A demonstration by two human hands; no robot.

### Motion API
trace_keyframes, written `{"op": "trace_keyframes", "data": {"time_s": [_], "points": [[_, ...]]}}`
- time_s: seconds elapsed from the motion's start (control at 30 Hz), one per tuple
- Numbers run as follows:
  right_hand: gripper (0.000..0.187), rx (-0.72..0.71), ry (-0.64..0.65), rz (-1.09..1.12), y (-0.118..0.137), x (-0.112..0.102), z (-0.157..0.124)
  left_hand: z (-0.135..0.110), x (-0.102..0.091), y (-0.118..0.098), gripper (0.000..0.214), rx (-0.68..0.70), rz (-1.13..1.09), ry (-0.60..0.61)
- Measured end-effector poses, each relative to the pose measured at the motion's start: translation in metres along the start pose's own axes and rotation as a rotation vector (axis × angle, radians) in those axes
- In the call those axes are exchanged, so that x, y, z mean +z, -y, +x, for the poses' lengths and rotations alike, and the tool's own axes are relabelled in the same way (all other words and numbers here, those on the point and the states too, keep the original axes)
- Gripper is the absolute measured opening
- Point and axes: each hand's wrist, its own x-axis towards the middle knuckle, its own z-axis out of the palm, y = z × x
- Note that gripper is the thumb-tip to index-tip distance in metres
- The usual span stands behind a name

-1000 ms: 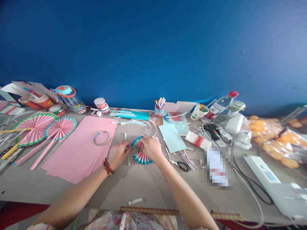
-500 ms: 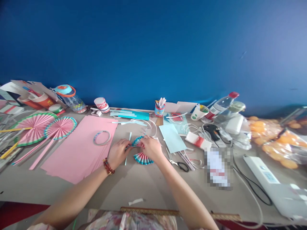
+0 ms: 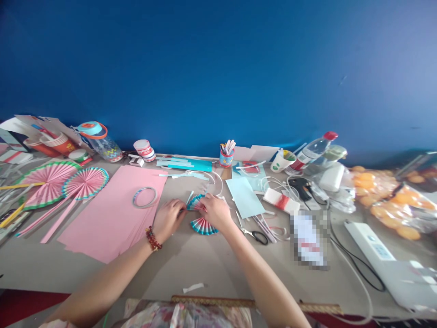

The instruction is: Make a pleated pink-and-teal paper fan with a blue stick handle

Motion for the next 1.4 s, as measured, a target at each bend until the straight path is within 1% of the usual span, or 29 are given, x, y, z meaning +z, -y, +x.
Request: {"op": "trace_keyframes", "data": {"time_s": [0.23,0.43,0.7,0.83,0.97,1.03,1.23,1.4], "points": [[0.009,0.004,-0.009,0.016,-0.0004,-0.0001,-0.0006,-0.0003,-0.0004,0.0032,0.009,0.011,-0.058,0.02],[0.008,0.003,-0.012,0.013,0.0001,0.0003,-0.0007,-0.0032,0.0011,0.0029,0.007,-0.051,-0.094,0.002],[0.01,0.018,0.005,-0.008,0.0009,-0.0004,-0.0004,-0.003,-0.0022,0.0012,0.012,-0.052,-0.16,0.001],[0.011,0.018,0.003,-0.014,0.0012,-0.0004,-0.0003,-0.0041,-0.0004,0.0018,0.019,-0.067,-0.164,-0.004],[0.009,0.013,-0.001,-0.014,0.001,0.0002,-0.0002,-0.005,0.0013,0.0021,0.01,-0.108,-0.141,-0.016],[0.008,0.01,-0.004,-0.013,0.0007,0.0008,-0.0001,-0.0047,0.0009,0.0015,0.008,-0.101,-0.135,-0.004],[0.008,0.005,-0.017,-0.012,-0.0004,0.0025,0.0004,-0.0022,-0.0008,-0.0026,0.013,-0.056,-0.11,0.031],[0.007,0.0,-0.02,-0.014,-0.0008,0.003,0.0009,-0.0005,0.0001,-0.0044,0.022,-0.042,-0.099,0.05]]}}
